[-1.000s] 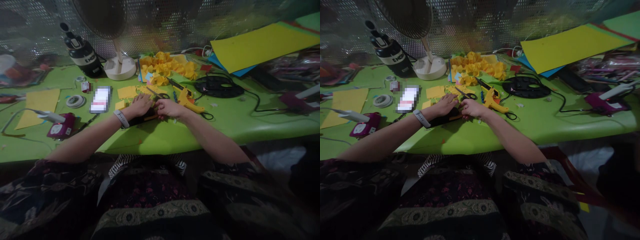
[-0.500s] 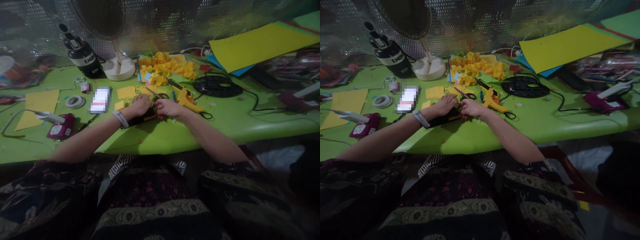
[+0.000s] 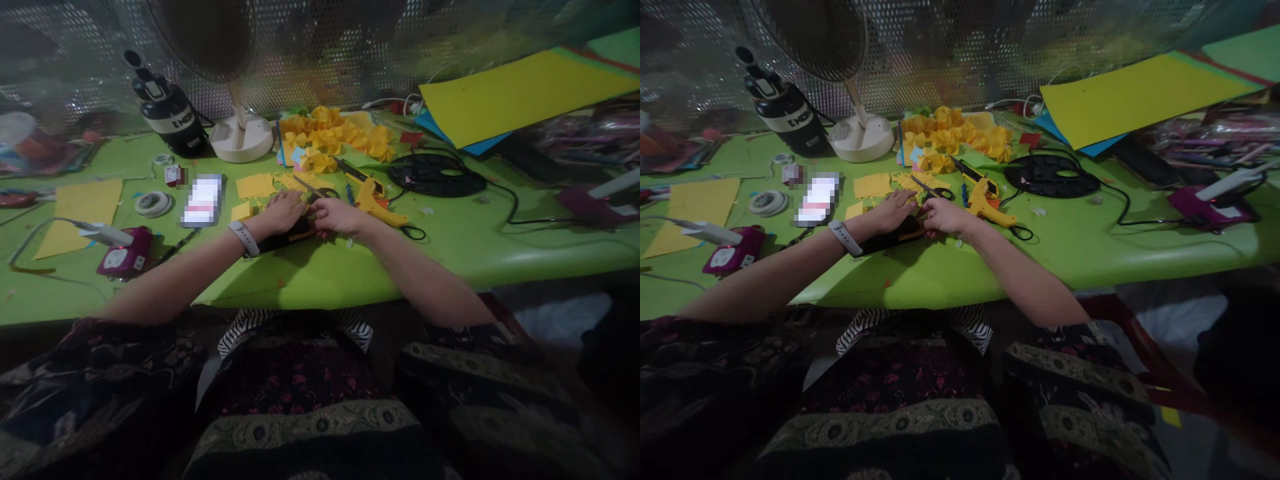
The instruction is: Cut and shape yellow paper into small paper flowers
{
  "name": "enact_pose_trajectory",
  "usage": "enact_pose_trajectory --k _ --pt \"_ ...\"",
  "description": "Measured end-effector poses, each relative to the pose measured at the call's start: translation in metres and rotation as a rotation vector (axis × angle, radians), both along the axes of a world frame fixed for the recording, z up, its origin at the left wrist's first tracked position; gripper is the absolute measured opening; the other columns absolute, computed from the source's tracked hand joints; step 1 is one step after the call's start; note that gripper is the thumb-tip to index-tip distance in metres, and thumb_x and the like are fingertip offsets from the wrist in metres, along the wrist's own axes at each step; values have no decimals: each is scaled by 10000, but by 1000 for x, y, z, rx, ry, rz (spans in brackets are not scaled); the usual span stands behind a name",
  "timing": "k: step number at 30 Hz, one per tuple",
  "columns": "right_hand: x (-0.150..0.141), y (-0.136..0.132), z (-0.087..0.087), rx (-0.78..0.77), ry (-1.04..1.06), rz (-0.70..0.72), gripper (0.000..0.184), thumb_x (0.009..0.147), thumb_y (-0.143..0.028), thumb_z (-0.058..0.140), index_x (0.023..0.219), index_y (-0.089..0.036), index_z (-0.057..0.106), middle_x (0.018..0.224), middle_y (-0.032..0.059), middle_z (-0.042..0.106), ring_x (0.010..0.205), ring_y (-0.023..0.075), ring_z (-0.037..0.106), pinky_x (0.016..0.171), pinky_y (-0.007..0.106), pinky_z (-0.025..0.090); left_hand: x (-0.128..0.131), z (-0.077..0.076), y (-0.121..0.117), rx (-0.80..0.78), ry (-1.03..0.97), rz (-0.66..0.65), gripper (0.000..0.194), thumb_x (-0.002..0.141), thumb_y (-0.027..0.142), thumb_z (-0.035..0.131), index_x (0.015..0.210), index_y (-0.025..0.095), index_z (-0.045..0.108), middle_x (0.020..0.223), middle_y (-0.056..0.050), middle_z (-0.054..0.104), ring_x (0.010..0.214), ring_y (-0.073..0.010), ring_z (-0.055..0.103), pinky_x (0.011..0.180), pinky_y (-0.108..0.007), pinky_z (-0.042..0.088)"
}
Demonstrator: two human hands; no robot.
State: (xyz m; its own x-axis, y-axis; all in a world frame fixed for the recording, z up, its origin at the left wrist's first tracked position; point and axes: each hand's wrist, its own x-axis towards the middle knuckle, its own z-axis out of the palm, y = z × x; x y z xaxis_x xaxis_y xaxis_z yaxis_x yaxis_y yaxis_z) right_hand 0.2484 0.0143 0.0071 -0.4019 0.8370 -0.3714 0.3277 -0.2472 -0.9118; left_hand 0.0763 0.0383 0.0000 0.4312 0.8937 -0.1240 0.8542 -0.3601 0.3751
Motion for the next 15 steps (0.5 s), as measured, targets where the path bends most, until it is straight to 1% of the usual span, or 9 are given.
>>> enact_pose_trajectory --k 3,9,15 --pt "0 1 -2 7 -5 1 281 817 97 587 886 -166 517 529 -48 597 442 85 573 429 159 485 0 0 0 3 9 -7 493 976 382 247 1350 144 463 1454 -167 469 1416 -275 353 1164 -452 274" --pt "1 2 -3 13 11 15 281 802 73 641 894 -166 526 563 -40 619 458 82 583 432 156 490 -1 -2 2 3 1 12 509 980 406 252 1395 174 432 1468 -146 462 1407 -269 366 1163 -449 267" --pt "0 2 1 -11 -6 16 294 807 104 579 890 -171 516 560 -46 620 451 81 582 442 159 495 -1 -4 3 10 5 0 474 986 374 248 1336 149 476 1432 -175 490 1397 -284 379 1136 -461 299"
